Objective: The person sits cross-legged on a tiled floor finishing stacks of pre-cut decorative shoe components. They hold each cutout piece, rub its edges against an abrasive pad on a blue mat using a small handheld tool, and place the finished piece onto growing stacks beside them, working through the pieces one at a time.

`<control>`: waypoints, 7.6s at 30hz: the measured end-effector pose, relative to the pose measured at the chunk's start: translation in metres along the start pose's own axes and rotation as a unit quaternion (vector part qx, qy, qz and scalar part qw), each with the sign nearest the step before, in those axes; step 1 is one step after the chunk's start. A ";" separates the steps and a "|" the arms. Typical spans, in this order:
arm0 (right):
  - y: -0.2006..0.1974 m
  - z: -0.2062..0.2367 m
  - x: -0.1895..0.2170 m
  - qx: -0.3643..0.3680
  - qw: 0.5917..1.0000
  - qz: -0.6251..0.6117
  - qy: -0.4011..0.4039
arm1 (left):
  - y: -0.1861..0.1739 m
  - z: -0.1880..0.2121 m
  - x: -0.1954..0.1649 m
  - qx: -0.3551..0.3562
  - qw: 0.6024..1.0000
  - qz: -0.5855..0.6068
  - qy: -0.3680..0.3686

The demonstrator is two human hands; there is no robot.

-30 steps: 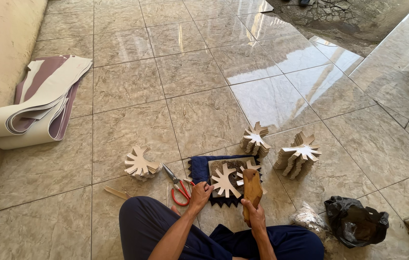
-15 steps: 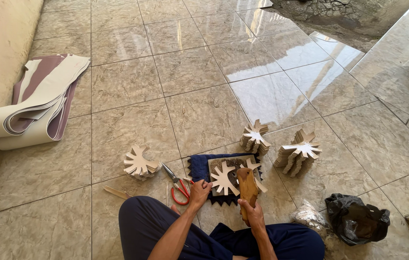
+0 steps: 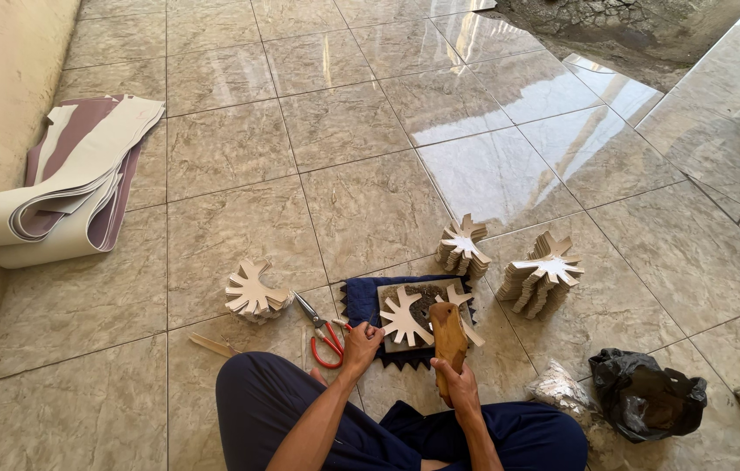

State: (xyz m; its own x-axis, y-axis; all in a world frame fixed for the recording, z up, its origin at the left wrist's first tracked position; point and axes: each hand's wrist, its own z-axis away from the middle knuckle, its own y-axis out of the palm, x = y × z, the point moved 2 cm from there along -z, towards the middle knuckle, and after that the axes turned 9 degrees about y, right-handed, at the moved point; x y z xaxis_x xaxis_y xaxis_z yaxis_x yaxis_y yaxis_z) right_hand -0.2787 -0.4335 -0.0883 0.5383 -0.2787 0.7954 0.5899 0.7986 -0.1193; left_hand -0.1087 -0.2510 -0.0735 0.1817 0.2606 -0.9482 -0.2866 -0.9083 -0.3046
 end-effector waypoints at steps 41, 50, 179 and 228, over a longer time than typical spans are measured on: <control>0.002 0.015 0.015 -0.047 0.994 -0.083 -0.055 | -0.011 -0.004 -0.013 -0.054 0.995 -0.088 0.009; -0.003 0.020 0.019 -0.031 0.978 -0.206 0.005 | -0.031 -0.005 -0.020 -0.065 0.994 0.067 0.060; -0.027 0.004 0.040 -0.146 0.975 -0.099 -0.136 | 0.092 -0.054 -0.081 0.160 0.976 0.051 0.138; -0.058 0.022 0.079 -0.212 0.960 0.075 -0.166 | 0.105 -0.082 -0.089 0.153 0.974 0.047 0.159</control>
State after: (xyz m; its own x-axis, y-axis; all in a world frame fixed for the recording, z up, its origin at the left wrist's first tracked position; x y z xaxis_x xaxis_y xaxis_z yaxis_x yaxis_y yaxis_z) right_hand -0.2836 -0.4899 -0.0049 0.4564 0.0645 0.8875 0.7504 0.5081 -0.4228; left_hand -0.0781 -0.3957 -0.0137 0.4083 0.0218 -0.9126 -0.5751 -0.7702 -0.2757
